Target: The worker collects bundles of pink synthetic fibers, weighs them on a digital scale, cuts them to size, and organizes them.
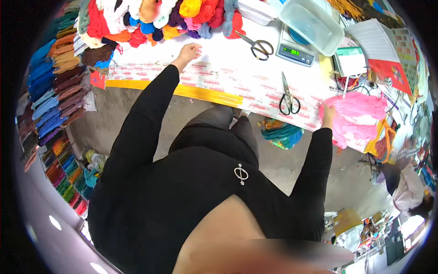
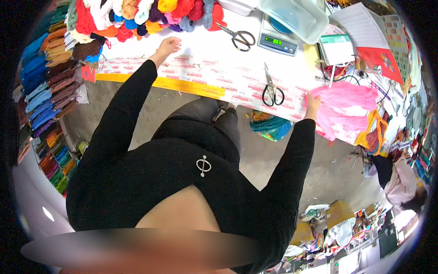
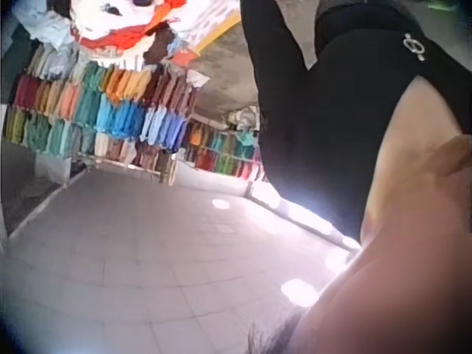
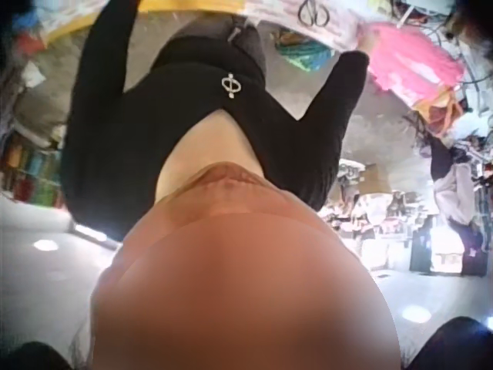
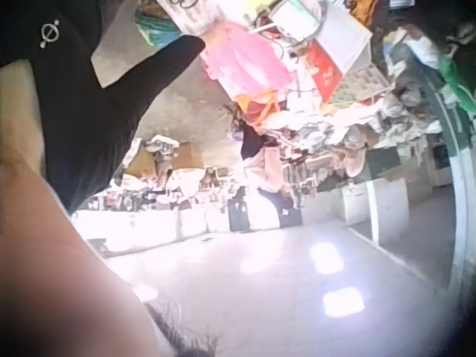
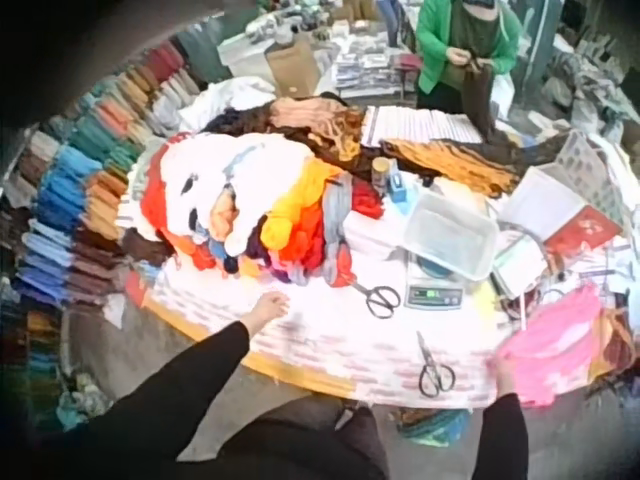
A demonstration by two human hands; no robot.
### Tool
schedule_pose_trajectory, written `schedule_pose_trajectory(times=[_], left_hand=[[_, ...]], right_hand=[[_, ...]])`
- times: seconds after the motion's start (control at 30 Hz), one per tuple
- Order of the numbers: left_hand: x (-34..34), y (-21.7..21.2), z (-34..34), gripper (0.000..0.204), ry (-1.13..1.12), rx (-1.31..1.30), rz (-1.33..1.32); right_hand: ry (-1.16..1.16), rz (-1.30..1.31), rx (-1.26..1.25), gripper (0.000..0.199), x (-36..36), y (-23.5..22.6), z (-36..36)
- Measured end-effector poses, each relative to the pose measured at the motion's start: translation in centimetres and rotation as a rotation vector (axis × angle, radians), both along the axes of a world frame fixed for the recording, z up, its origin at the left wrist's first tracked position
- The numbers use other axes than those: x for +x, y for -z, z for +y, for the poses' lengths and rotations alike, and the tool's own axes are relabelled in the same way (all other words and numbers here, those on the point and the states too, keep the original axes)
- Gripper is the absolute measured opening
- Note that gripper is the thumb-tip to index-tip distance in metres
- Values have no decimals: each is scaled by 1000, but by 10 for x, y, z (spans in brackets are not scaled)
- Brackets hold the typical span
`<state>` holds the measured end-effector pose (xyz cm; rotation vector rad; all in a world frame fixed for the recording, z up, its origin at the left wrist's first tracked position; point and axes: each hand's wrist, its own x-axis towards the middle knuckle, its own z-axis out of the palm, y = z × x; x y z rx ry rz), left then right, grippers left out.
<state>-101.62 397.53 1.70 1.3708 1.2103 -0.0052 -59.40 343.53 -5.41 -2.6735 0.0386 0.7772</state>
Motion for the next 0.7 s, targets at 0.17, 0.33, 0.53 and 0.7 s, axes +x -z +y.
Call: schedule_pose_trajectory(times=[0.17, 0.33, 0.53, 0.7], left_hand=[[-15, 77, -39, 23, 239, 147, 300], [15, 112, -73, 32, 150, 525, 386], [52, 109, -91, 26, 146, 537, 112], [60, 88, -160, 26, 418, 544, 43]], right_hand=[[-330, -399, 252, 45, -56, -33, -3], [-2, 108, 501, 29, -180, -93, -63], [542, 473, 571, 21, -367, -72, -173], [1074, 598, 418, 27, -471, -109, -192]])
